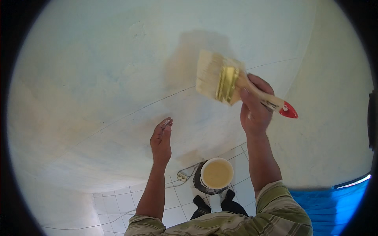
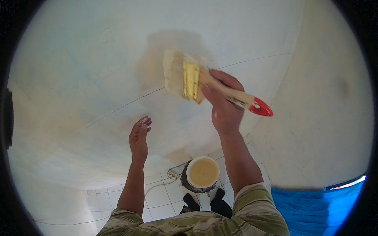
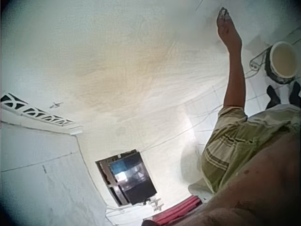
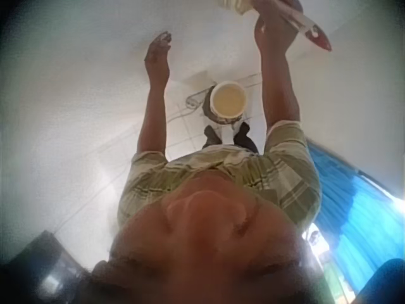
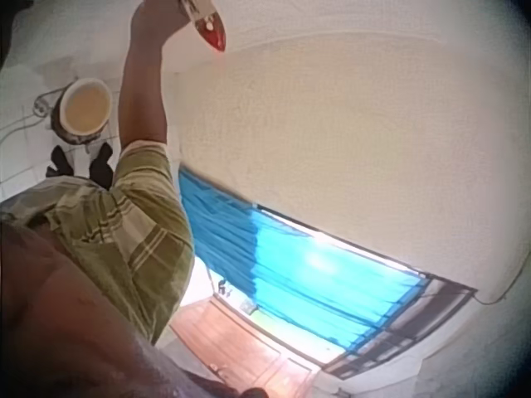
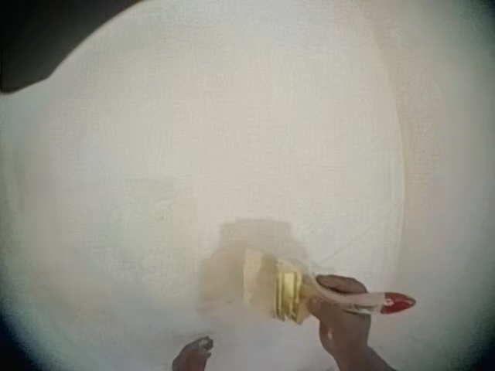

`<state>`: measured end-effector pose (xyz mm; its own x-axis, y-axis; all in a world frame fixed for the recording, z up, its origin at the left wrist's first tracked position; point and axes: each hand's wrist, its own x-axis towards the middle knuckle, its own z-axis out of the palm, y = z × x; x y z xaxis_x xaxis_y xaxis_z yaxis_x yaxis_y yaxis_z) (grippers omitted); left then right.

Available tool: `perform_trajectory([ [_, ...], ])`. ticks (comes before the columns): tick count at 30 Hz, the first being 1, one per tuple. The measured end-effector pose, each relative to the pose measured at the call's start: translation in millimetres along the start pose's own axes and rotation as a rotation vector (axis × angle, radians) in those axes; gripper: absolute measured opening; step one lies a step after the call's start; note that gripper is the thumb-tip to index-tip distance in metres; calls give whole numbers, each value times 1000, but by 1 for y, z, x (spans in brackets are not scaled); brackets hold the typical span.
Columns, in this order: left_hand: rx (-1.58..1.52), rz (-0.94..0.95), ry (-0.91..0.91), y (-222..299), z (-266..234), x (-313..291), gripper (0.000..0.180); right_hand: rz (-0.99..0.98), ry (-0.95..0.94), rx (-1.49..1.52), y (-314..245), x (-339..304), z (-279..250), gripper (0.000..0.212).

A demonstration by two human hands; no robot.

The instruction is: The person paints a wall with white paint using a paintbrush, dipping the brush into a paint bucket and applying paint to the wall.

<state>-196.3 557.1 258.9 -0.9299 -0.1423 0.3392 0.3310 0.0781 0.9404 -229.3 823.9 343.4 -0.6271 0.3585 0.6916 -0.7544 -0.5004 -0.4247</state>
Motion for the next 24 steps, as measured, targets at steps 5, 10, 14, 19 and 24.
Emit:
perform_trajectory([
  [5, 12, -54, 77, -9, -3, 8, 35, -121, 26, -538, 15, 27, 5, 29],
  [10, 32, -80, 56, -14, -8, 13, 39, -382, 53, -701, 17, 20, -8, 31],
  [14, 54, -30, 42, -19, -9, 12, 42, -535, -232, -975, 40, 3, 38, 33],
  [19, -88, -18, 18, -14, -2, 8, 41, -439, -393, -613, 59, -29, 98, 30],
  [24, 30, -52, 38, -22, -10, 11, 42, -349, -466, -975, 47, -11, 58, 32],
])
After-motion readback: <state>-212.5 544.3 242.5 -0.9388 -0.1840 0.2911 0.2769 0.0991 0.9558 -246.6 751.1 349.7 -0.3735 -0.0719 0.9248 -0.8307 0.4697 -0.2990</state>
